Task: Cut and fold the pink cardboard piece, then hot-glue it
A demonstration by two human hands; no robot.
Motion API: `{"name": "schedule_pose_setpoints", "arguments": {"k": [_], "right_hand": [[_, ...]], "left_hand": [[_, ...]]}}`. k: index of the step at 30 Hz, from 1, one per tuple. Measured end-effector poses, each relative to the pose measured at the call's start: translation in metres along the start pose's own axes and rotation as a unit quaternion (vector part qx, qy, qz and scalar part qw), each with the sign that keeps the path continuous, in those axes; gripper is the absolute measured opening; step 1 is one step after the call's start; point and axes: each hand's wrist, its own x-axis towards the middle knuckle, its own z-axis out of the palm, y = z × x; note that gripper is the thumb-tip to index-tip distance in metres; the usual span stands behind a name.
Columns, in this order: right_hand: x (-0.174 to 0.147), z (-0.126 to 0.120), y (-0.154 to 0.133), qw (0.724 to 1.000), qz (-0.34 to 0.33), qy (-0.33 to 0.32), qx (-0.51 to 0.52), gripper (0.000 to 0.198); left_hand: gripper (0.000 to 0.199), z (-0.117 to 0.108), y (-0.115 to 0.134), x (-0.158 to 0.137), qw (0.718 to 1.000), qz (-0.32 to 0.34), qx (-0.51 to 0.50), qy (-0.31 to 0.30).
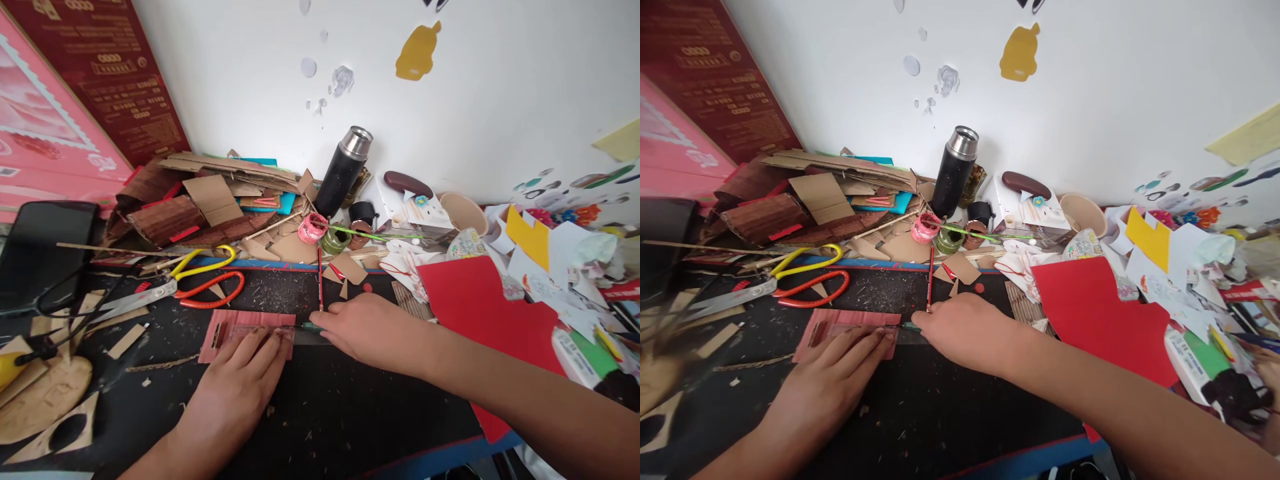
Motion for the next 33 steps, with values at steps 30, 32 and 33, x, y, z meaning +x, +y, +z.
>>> {"name": "schedule_pose_setpoints", "arguments": {"k": [30, 32, 33], "right_hand": [[-0.001, -0.001, -0.001, 1.000, 0.004, -0.012, -0.009, 0.019], [0.003, -0.007, -0.003, 1.000, 0.006, -0.031, -0.002, 0.016], [0.005, -0.010, -0.005, 0.999, 0.007, -0.042, 0.000, 0.016]], "left_hand": [[0.045, 0.001, -0.001, 0.000, 1.000, 0.018, 0.021, -0.010], [0.045, 0.001, -0.002, -0.001, 0.999, 0.022, 0.021, -0.013], [0.044, 0.001, -0.002, -0.001, 0.999, 0.023, 0.020, -0.016]]}}
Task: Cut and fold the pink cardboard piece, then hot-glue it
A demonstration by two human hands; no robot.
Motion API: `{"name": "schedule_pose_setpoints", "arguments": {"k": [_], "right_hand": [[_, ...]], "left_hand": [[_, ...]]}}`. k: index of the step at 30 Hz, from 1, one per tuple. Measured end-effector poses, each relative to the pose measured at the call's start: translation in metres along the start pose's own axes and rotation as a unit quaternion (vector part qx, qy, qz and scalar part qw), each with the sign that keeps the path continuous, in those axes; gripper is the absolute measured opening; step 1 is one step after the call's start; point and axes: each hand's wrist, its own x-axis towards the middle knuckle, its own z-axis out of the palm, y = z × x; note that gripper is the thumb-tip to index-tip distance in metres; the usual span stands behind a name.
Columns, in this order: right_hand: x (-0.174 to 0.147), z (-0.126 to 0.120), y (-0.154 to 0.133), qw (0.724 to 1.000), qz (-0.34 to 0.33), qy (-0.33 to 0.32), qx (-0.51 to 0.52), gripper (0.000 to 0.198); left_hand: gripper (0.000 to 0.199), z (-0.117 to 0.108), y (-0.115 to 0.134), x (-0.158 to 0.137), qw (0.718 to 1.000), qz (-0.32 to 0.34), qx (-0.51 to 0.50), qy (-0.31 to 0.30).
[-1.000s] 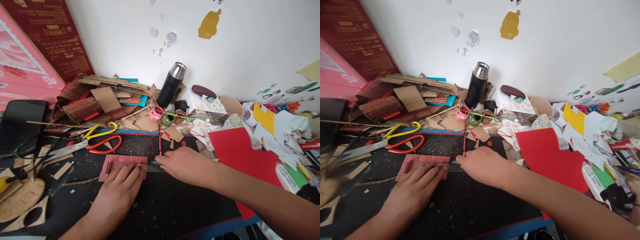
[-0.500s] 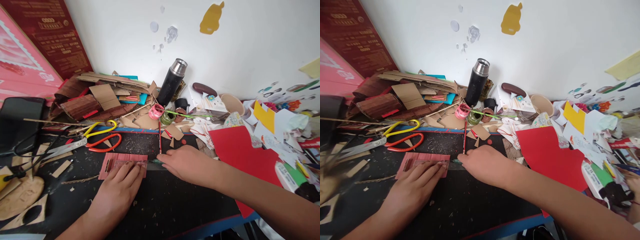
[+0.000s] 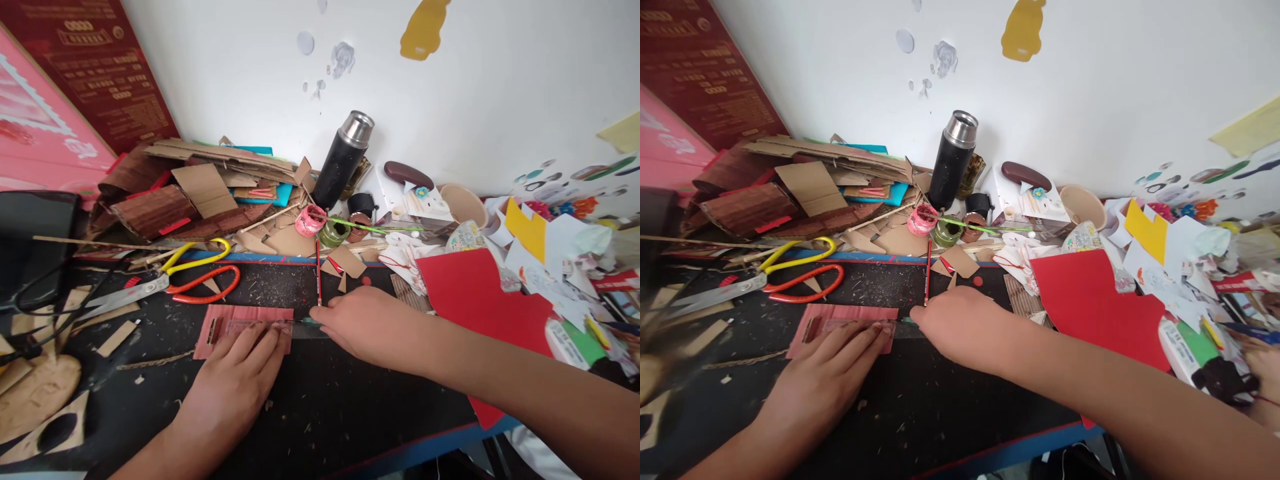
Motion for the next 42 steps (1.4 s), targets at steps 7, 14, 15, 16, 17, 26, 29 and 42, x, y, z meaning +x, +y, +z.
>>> {"name": "schedule_pose_setpoints", "arguments": {"k": [7, 14, 15, 16, 17, 26, 29, 42], "right_hand": [[0.004, -0.010, -0.008, 1.000, 0.000, -0.021, -0.016, 0.022], [-0.010, 0.007, -0.001, 0.999, 0.020, 0.032, 0.009, 0.018], [-0.012, 0.007, -0.001, 0.999, 0.022, 0.035, 0.004, 0.019], [-0.013, 0.006, -0.001, 0.999, 0.024, 0.038, 0.000, 0.019], [-0.014, 0.005, -0.001, 0.999, 0.027, 0.041, -0.001, 0.019], [-0.014, 0.008, -0.002, 0.998, 0.016, 0.054, -0.005, 0.018], [-0.013, 0.008, -0.002, 0.999, 0.016, 0.051, -0.003, 0.017], [-0.009, 0.006, -0.002, 0.999, 0.016, 0.030, -0.014, 0.019]], "left_hand": [[0.041, -0.001, -0.001, 0.001, 1.000, 0.006, 0.000, -0.003], [0.042, -0.001, 0.002, 0.002, 1.000, -0.002, 0.001, 0.000], [0.042, -0.001, 0.001, 0.002, 1.000, -0.004, 0.001, -0.002], [0.042, -0.001, 0.001, 0.002, 1.000, -0.005, 0.001, -0.003], [0.041, -0.001, 0.001, 0.002, 1.000, -0.006, -0.001, -0.006], [0.042, 0.000, 0.002, 0.001, 1.000, -0.012, -0.007, -0.009], [0.043, 0.001, 0.002, 0.001, 1.000, -0.012, -0.010, -0.005], [0.041, -0.001, 0.000, 0.003, 1.000, 0.001, -0.004, -0.002]]}}
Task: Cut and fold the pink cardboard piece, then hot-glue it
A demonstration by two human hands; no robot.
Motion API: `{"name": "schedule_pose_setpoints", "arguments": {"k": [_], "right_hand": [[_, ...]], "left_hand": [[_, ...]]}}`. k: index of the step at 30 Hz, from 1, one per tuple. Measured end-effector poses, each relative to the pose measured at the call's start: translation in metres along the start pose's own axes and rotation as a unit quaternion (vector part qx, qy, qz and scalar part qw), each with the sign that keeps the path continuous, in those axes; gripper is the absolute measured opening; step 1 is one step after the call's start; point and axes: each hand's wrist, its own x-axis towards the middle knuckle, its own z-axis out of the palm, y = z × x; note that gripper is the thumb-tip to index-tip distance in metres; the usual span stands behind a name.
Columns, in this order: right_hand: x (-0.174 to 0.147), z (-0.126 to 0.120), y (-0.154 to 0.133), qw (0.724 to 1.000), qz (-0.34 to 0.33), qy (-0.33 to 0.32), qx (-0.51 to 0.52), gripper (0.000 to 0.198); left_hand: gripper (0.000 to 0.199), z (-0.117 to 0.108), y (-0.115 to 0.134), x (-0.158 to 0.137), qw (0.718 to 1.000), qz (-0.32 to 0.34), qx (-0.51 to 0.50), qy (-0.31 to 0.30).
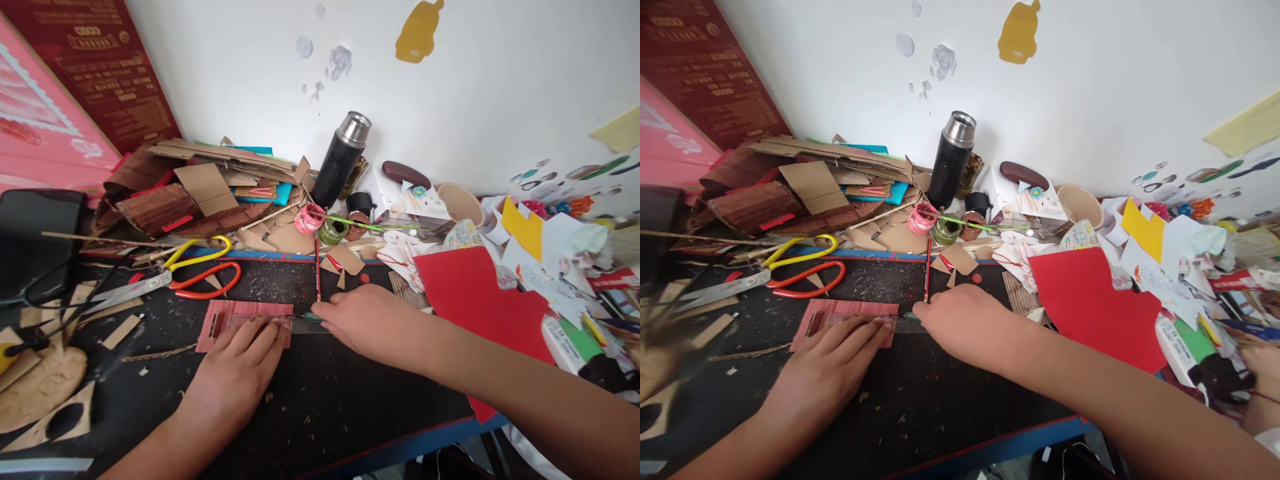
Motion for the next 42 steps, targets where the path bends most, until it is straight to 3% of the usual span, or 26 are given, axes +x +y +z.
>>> {"name": "schedule_pose_setpoints", "arguments": {"k": [10, 19, 30, 42], "right_hand": [[0.015, -0.024, -0.024, 0.998, 0.004, -0.060, -0.020, 0.022], [0.000, 0.000, -0.007, 1.000, 0.019, -0.016, -0.009, 0.025], [-0.006, -0.001, -0.005, 0.999, 0.015, 0.033, 0.001, 0.020], [-0.001, 0.004, -0.006, 1.000, 0.000, 0.031, -0.002, 0.018]], "left_hand": [[0.043, 0.001, 0.000, -0.002, 1.000, -0.006, -0.016, -0.006], [0.043, 0.001, 0.002, -0.001, 1.000, -0.009, 0.000, -0.006], [0.043, 0.004, 0.004, -0.004, 1.000, -0.021, -0.016, -0.010], [0.041, 0.000, 0.002, 0.000, 1.000, -0.010, -0.004, -0.002]]}}
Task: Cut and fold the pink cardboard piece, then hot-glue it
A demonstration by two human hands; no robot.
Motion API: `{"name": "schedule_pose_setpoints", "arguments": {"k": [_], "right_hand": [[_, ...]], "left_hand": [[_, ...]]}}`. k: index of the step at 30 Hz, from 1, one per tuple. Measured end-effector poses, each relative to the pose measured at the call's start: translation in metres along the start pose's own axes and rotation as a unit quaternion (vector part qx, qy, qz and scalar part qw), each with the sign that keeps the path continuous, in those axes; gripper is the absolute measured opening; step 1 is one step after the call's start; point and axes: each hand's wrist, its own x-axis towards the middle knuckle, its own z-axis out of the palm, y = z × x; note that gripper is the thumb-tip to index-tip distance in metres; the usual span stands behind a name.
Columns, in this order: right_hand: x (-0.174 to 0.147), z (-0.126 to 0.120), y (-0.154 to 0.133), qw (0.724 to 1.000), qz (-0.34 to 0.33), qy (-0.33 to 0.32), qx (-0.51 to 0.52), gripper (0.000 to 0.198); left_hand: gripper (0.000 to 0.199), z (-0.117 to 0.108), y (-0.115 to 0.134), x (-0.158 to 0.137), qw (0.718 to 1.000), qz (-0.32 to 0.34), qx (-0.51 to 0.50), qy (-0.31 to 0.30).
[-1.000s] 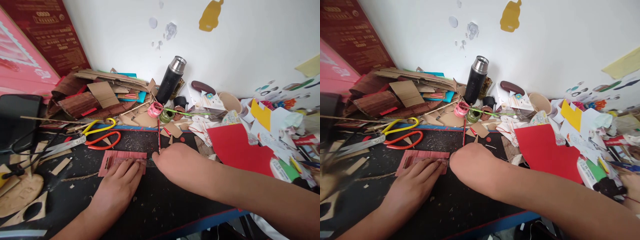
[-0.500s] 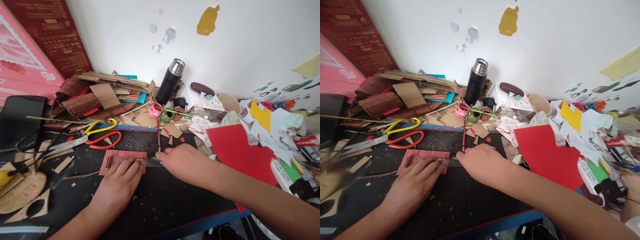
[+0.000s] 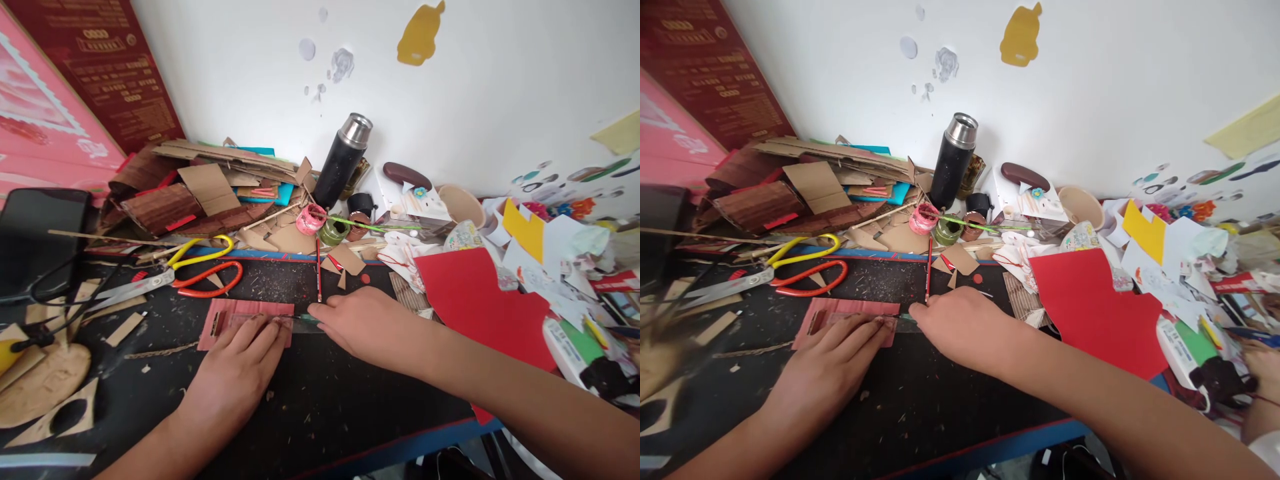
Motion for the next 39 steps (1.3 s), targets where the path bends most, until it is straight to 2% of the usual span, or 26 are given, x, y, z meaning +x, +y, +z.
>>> {"name": "schedule_pose_setpoints", "arguments": {"k": [24, 39], "right_hand": [[0.003, 0.005, 0.005, 1.000, 0.000, -0.005, 0.012, 0.020], [0.020, -0.019, 0.000, 0.997, -0.048, -0.065, -0.020, 0.021]], "left_hand": [[0.042, 0.002, -0.001, -0.001, 1.000, 0.004, 0.007, 0.003], [0.042, 0.002, -0.001, -0.001, 1.000, 0.003, -0.007, -0.003]]}}
